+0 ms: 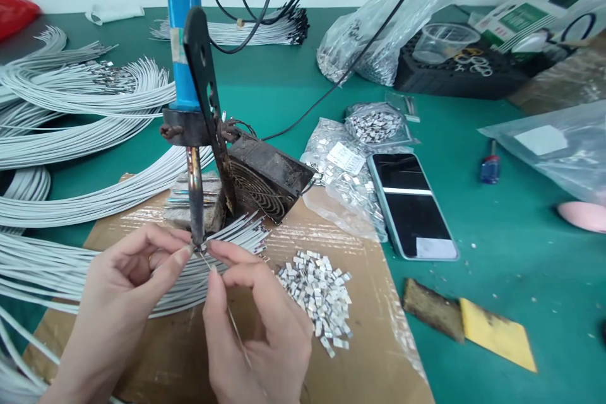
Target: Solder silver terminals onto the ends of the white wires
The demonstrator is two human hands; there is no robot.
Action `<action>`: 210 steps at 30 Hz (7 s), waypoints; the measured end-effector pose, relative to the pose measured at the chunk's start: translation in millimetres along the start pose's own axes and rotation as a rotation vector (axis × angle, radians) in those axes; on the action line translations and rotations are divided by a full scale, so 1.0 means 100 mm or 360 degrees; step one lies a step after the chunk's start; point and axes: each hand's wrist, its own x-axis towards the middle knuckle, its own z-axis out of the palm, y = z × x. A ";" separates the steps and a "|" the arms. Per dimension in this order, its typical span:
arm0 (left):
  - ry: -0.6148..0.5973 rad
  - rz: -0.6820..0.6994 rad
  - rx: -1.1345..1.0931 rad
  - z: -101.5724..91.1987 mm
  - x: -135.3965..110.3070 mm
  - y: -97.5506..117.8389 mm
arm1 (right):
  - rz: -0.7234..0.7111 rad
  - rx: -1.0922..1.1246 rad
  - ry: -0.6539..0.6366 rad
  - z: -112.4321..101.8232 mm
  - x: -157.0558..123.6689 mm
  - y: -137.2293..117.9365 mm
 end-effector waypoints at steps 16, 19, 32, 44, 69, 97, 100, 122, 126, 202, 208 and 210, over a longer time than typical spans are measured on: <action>-0.0025 -0.0007 0.0027 0.01 0.00 0.03 | 0.0022 0.0025 0.0055 0.01 0.00 0.00; -0.0024 -0.0006 0.0022 0.01 0.00 0.03 | 0.0001 0.0035 0.0026 0.00 0.01 0.00; -0.0009 0.0002 0.0011 0.01 0.00 0.01 | -0.0018 0.0043 0.0019 0.01 0.00 0.02; -0.0028 -0.0002 -0.0021 0.01 -0.02 0.02 | 0.0014 0.0098 0.0071 0.02 0.00 0.02; -0.0004 0.0001 -0.0016 0.01 -0.02 0.01 | -0.0052 0.0047 0.0085 0.02 -0.01 0.03; -0.0026 0.0022 0.0027 0.02 -0.02 -0.01 | -0.0148 -0.0035 0.0098 0.02 0.00 0.03; -0.0030 0.0023 0.0019 0.01 -0.02 -0.01 | -0.0140 -0.0041 0.0104 0.03 0.00 0.04; -0.0025 0.0057 0.0076 -0.01 -0.07 -0.02 | -0.0303 -0.0158 0.0177 0.06 0.00 0.05; -0.0017 0.0071 0.0100 -0.01 -0.06 -0.02 | -0.0387 -0.0234 0.0131 0.04 0.00 0.06; -0.0024 0.0006 0.0099 0.02 -0.13 -0.11 | 0.0067 -0.0193 0.0162 -0.11 -0.03 0.08; -0.0076 -0.0128 0.0269 -0.04 -0.41 -0.21 | 0.0112 -0.0426 -0.0222 -0.30 -0.05 0.09; -0.0068 -0.0179 0.0293 -0.04 -0.49 -0.20 | 0.0094 -0.0341 -0.0338 -0.28 -0.07 0.11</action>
